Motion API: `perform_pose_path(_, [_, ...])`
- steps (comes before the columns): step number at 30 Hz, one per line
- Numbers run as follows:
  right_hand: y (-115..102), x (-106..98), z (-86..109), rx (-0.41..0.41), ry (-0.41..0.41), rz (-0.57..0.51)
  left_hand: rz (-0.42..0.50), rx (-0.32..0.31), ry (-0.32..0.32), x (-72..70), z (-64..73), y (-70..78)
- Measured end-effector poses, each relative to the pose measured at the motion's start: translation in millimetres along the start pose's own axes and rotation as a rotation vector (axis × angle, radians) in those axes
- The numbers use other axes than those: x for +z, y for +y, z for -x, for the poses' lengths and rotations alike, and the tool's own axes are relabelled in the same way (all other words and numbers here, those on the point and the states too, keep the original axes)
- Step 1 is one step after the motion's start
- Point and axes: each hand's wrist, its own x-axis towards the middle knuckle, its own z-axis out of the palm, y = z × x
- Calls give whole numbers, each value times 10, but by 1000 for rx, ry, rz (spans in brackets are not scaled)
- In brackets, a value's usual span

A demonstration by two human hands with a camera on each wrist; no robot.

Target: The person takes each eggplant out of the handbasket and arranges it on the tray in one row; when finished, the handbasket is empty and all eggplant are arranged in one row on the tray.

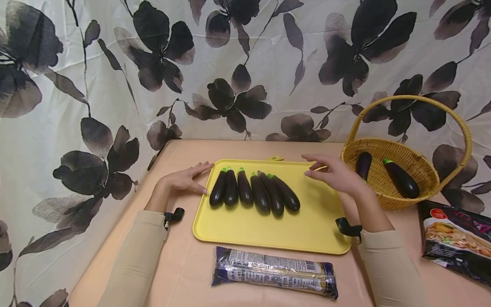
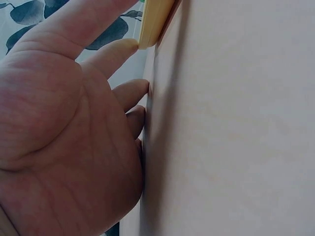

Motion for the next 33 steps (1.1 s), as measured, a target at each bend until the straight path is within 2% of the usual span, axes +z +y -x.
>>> perform_pose_path(6, [120, -162, 75, 18, 119, 76, -5, 2, -3, -4, 2, -2])
perform_pose_path(13, [278, -349, 216, 111, 249, 74, -1, 10, -5, -6, 3, 1])
perform_pose_path(17, [356, -444, 297, 133, 310, 59, -3, 9, 1, -2, 5, -10])
perform_pose_path(23, [512, -546, 384, 175, 363, 98, -1, 4, 2, 5, 10, -10])
perform_pose_path(30, [710, -637, 479, 280, 386, 121, 4, 12, -2, 1, 5, -10])
perform_pose_path(33, [788, -680, 525, 301, 387, 142, 8, 8, -3, -4, 3, -15])
